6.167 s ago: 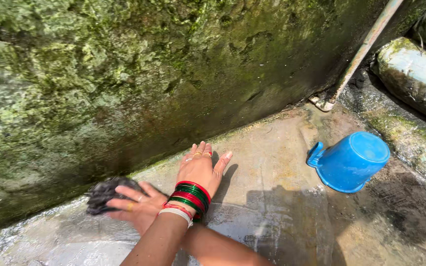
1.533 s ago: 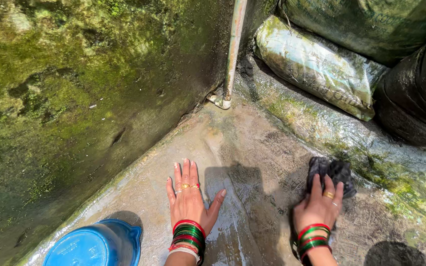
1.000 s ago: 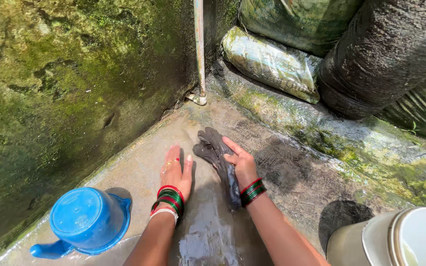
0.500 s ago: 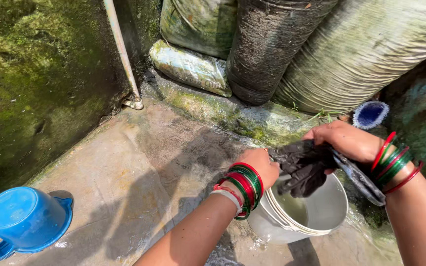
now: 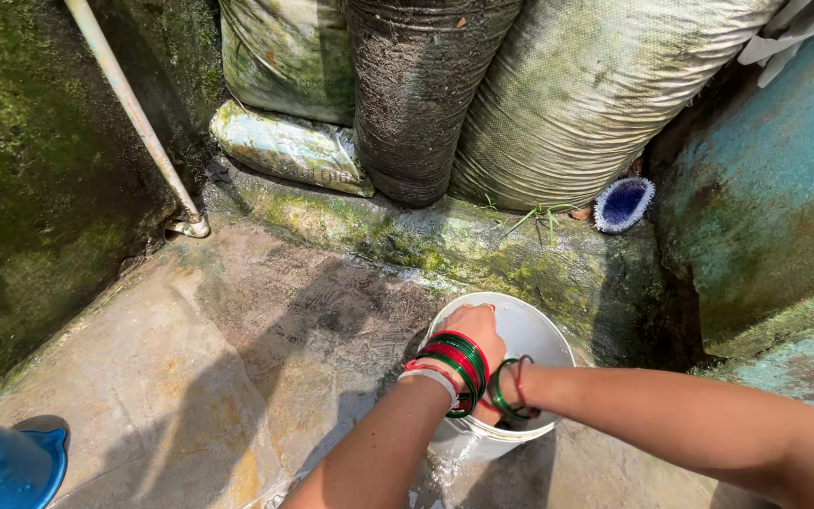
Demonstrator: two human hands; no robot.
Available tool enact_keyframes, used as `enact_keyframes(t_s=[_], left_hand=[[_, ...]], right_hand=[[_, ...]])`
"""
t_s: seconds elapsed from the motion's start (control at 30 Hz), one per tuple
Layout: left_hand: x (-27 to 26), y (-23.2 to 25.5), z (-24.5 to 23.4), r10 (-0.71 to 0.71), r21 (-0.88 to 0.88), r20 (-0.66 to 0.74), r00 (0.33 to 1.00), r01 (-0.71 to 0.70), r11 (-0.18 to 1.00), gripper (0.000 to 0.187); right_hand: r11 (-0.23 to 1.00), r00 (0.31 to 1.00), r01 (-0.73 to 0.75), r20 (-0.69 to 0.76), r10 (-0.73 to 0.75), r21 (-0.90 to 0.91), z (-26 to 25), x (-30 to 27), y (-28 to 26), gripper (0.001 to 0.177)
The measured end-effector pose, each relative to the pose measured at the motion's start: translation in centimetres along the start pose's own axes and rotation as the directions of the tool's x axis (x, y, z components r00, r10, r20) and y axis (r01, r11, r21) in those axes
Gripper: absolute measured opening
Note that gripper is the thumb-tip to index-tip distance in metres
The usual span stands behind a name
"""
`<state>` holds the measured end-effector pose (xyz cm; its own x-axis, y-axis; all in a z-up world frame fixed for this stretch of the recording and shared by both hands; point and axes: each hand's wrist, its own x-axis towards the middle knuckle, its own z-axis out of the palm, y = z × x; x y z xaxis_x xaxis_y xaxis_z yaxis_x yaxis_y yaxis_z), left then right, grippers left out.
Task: The person washes a dark cloth in a bucket of water and then uses it to scrub and wipe down a concrete floor by hand, rinsing the cloth in the bucket between wipes.
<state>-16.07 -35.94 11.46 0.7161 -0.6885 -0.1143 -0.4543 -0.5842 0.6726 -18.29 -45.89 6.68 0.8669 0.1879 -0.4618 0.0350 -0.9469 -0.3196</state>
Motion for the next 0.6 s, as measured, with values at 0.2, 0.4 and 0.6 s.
enact_keyframes(t_s=[0.2,0.4,0.6], left_hand=[[3.5,-3.0,5.6,-0.276,-0.070,0.104,0.955,0.284,0.956,0.056],[5.8,-4.8,5.6,-0.328,-0.259,0.157,0.932,0.359,0.897,0.098],[8.6,-7.0,8.1,-0.387,-0.270,0.316,0.866,0.473,0.838,0.107]], right_hand=[[0.997,0.977,0.070,0.203,-0.062,-0.033,4.6,2.6,1.0,0.044],[0.990,0.990,-0.136,0.048,0.134,0.036,0.5,1.0,6.2,0.042],[0.981,0.948,0.033,0.318,0.029,-0.190,4.7,0.5,2.7,0.040]])
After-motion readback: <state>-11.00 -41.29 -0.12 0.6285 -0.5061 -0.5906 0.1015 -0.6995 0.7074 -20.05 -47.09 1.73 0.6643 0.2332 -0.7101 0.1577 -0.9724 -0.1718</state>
